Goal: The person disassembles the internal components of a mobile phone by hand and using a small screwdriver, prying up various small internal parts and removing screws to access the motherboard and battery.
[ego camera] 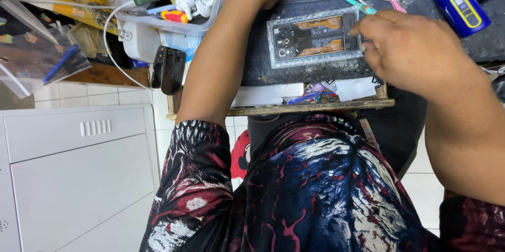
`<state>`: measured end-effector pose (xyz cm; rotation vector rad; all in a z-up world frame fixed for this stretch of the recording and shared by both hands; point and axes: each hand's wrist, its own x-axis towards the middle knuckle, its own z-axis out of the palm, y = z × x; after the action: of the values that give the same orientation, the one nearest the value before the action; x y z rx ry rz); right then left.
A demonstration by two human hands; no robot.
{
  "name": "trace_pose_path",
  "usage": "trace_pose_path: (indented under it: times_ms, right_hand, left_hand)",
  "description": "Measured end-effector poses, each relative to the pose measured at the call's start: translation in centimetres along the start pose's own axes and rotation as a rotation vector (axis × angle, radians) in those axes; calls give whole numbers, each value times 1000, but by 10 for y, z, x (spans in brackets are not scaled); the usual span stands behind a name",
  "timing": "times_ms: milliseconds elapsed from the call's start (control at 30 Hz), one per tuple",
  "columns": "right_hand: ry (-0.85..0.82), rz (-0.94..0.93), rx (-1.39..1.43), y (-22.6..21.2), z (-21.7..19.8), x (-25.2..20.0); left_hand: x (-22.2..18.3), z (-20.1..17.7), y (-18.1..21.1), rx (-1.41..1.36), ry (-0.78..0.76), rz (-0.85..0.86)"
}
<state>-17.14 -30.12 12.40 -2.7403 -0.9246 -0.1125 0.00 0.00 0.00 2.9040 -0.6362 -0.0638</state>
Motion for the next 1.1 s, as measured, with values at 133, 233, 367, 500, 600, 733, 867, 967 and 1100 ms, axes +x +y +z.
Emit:
trace_pose_path:
  times_ms: [133,233,367,500,600,733,867,967,1100]
  right_hand:
    - [1,3,24,3,1,-1]
    - [17,-2,40,4,-1,-1]
    - [70,-45,24,0,-8,4]
    - [58,-90,27,-8,-13,8]
    - [30,-35,23,-11,-12,12]
    - [63,-99,83,-1,-4,10]
    - [72,-88,83,5,5,8]
    - [66,-81,71,5,6,10]
    - [73,-37,78,2,6,8]
  left_hand:
    - [-52,-36,31,-324,492,84]
    - [-114,-59,52,-490,503,12]
    - [-171,-66,66,-508,404,-185]
    - [-198,-44,65,-469,376,-269]
    - [-208,-35,53,-490,330,-362]
    - [-207,-23,37,-434,341,-375]
    - [-207,-20,38,-402,382,-397]
    - [-210,-21,40,-346,401,-390]
    - [-214,-25,50,-261,482,-366]
